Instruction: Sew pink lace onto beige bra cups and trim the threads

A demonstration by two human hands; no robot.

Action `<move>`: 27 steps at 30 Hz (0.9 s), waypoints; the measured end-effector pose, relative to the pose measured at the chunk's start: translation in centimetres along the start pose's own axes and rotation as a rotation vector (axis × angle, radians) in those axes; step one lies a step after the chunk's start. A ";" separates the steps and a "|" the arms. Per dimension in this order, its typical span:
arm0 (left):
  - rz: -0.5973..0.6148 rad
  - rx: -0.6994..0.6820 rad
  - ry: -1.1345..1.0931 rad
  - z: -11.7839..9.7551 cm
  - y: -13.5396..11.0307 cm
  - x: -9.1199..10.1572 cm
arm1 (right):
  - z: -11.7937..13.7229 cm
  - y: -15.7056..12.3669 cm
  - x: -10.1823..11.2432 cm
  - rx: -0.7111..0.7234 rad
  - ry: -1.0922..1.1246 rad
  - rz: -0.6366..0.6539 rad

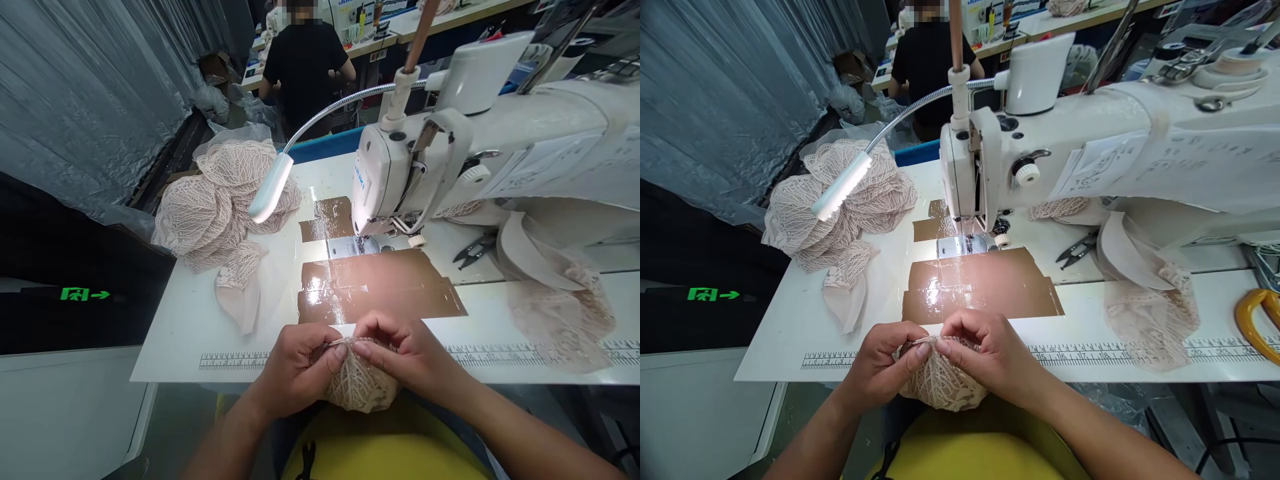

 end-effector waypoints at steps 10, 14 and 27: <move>0.076 0.024 -0.139 0.1 0.6 -0.6 | 1.3 0.4 -0.2 0.028 -0.019 0.085; 0.068 0.025 -0.091 0.1 1.0 -0.4 | 1.2 0.4 0.4 0.012 -0.017 0.086; 0.220 0.133 -0.344 0.8 1.7 -2.5 | 1.3 0.5 1.4 -0.029 0.030 0.089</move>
Point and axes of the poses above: each hand's wrist, its own y-axis towards the middle knuckle, its own x-axis out of the back of the hand, z = x × y, the point moved 10 cm from there along y, towards the middle knuckle, and after that the axes turned 7 degrees about x, right-handed, at the moved point
